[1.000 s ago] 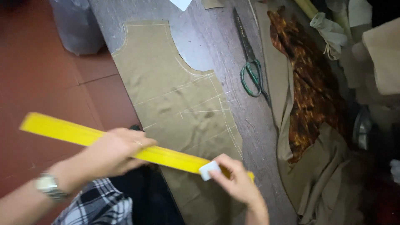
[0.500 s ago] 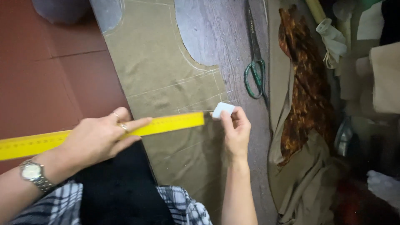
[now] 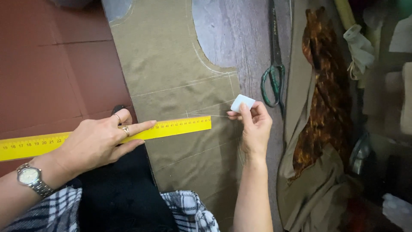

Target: Measuring and marking a fabric pattern piece using a ruler and tailor's chalk on a work table.

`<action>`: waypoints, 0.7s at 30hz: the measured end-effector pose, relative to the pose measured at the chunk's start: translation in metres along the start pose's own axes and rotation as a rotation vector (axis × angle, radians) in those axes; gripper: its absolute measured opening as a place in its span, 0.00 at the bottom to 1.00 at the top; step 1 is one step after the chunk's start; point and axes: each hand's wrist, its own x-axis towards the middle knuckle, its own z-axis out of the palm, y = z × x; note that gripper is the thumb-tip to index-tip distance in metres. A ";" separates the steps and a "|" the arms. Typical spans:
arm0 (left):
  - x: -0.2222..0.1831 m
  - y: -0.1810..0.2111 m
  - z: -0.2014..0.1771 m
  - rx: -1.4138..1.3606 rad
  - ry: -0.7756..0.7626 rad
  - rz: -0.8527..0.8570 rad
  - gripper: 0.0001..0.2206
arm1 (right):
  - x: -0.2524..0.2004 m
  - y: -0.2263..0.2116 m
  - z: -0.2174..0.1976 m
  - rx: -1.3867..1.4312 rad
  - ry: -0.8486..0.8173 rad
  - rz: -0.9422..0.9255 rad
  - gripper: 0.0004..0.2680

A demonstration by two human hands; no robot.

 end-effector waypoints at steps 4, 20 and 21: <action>0.000 -0.001 0.001 -0.016 0.021 -0.005 0.24 | -0.002 -0.005 0.004 -0.083 -0.020 -0.045 0.04; 0.002 0.000 0.000 0.028 0.041 -0.037 0.24 | -0.006 -0.004 0.008 -0.088 -0.115 -0.112 0.03; 0.002 0.000 -0.001 0.027 0.041 -0.035 0.24 | -0.007 -0.006 0.008 -0.089 -0.114 -0.111 0.03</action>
